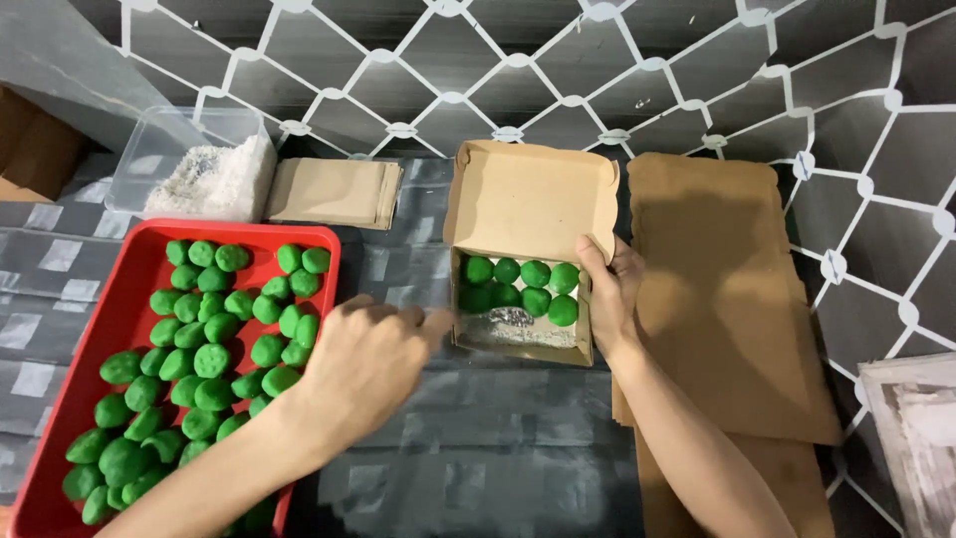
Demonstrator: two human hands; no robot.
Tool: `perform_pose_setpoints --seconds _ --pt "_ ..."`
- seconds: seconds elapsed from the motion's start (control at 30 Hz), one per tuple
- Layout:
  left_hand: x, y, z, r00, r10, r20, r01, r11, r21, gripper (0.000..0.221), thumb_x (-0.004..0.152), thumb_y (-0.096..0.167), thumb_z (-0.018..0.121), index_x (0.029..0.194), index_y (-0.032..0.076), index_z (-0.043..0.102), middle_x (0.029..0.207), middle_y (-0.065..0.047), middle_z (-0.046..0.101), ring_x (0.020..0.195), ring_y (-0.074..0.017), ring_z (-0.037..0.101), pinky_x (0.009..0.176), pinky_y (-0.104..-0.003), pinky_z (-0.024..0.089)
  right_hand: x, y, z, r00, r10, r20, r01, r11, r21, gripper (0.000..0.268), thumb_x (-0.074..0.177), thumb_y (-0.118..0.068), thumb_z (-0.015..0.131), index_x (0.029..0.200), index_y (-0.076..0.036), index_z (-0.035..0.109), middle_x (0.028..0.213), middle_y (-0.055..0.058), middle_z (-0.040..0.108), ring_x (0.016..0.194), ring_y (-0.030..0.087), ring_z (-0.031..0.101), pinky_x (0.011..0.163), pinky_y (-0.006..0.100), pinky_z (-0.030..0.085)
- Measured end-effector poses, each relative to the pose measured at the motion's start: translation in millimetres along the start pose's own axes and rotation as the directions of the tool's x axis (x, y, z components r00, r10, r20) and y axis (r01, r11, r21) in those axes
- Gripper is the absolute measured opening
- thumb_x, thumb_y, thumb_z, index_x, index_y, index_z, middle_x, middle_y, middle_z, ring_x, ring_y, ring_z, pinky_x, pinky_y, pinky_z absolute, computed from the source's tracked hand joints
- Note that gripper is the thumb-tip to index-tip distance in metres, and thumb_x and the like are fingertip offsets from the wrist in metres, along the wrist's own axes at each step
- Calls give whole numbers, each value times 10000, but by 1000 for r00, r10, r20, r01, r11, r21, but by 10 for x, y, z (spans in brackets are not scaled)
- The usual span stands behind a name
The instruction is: Packing green round food items from a tray into a cardboard box and adding white powder with a spoon.
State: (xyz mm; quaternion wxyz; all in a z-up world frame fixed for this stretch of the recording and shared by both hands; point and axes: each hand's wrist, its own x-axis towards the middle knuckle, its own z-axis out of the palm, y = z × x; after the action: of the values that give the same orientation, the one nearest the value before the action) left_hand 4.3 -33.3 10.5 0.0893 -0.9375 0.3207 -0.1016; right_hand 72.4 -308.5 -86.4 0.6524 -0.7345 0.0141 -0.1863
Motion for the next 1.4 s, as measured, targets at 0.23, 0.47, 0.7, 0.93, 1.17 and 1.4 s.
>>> perform_pose_setpoints --seconds 0.23,0.47,0.7,0.93,1.17,1.4 --pt "-9 35 138 998 56 -1 -56 997 47 405 688 29 709 1048 217 703 628 38 680 483 -190 657 515 -347 511 14 187 -9 1000 -5 -11 6 997 79 316 944 -291 673 720 -211 465 697 -126 400 715 40 376 687 232 321" --pt "-45 -34 -23 1000 26 -7 -25 999 47 523 579 5 702 1066 194 666 616 49 648 505 -207 666 495 -356 507 -20 -16 14 999 -30 20 27 995 100 329 972 -274 644 715 -197 454 707 -124 419 721 32 399 692 230 340" --pt "-37 80 169 998 41 -47 -37 996 87 322 673 40 718 948 204 686 608 30 645 479 -194 627 516 -347 497 -2 31 22 1000 11 12 -12 996 94 368 942 -276 652 692 -216 390 668 -114 333 668 47 325 644 242 271" --pt "-95 12 -44 999 4 -52 0 996 85 361 574 -24 670 848 207 622 577 29 597 482 -232 621 516 -369 477 -17 -84 32 999 -20 34 16 995 95 440 960 -231 626 684 -219 284 656 -111 255 637 46 256 610 248 207" --pt "47 264 71 999 53 -4 -52 994 92 231 879 142 693 1108 173 689 731 -2 741 520 -164 676 448 -344 563 -18 -76 35 999 -32 26 28 991 130 354 959 -246 639 687 -192 420 677 -126 361 680 32 343 640 233 289" --pt "39 293 205 997 55 -55 -51 997 63 219 765 90 701 972 159 689 632 28 681 512 -181 655 561 -352 542 -26 -35 22 999 -41 24 37 986 165 225 958 -262 653 791 -132 574 779 -108 527 774 44 473 706 236 398"
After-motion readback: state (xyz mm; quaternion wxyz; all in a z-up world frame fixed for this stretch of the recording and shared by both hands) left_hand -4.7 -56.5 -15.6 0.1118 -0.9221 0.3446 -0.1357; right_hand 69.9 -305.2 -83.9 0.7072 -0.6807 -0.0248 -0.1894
